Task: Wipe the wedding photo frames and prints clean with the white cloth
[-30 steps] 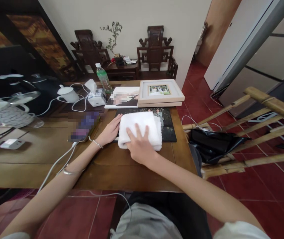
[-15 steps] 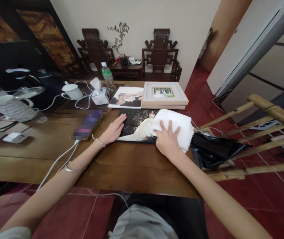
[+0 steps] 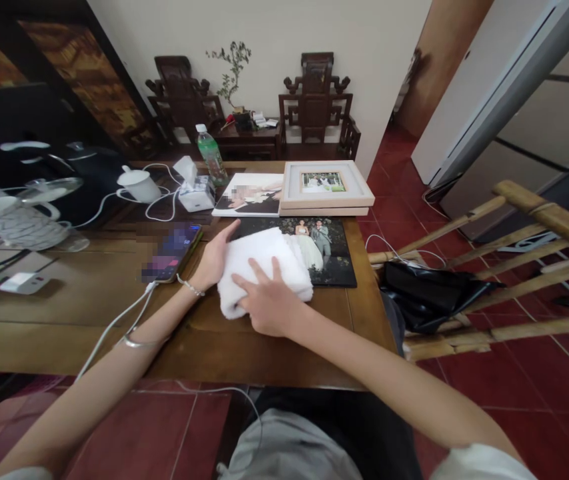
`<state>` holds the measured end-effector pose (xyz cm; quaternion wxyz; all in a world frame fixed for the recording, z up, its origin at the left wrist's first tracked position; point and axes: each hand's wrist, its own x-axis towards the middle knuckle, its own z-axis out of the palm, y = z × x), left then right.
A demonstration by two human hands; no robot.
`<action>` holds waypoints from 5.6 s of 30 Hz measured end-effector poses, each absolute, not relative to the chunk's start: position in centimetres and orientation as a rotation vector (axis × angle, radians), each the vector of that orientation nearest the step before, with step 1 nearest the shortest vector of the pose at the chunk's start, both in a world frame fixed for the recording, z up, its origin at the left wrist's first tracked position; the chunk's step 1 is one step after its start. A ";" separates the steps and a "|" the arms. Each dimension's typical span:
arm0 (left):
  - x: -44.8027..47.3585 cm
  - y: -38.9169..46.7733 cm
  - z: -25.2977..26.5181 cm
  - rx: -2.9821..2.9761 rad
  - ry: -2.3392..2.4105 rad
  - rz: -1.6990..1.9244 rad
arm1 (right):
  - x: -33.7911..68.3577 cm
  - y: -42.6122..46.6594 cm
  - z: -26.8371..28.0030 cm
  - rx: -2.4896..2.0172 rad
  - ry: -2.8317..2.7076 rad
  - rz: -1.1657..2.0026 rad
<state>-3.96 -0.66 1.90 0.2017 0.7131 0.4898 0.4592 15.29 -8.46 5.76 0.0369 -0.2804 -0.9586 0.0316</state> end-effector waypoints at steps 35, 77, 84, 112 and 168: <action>-3.6 -0.2 0.6 2.414 1.367 0.951 | 26.1 3.9 9.4 -1.587 -2.419 0.268; -3.7 -0.4 1.0 2.466 1.376 0.898 | 27.0 -12.7 7.4 -1.237 -2.679 0.344; -3.7 -0.4 1.1 2.463 1.376 0.896 | 24.4 -7.9 8.5 -1.280 -2.659 0.303; -3.6 -0.2 1.0 2.438 1.369 0.906 | 22.4 -11.3 9.2 -1.181 -2.747 0.458; -3.7 -0.2 1.0 2.418 1.367 0.905 | 18.4 -9.8 10.9 -1.358 -2.780 0.334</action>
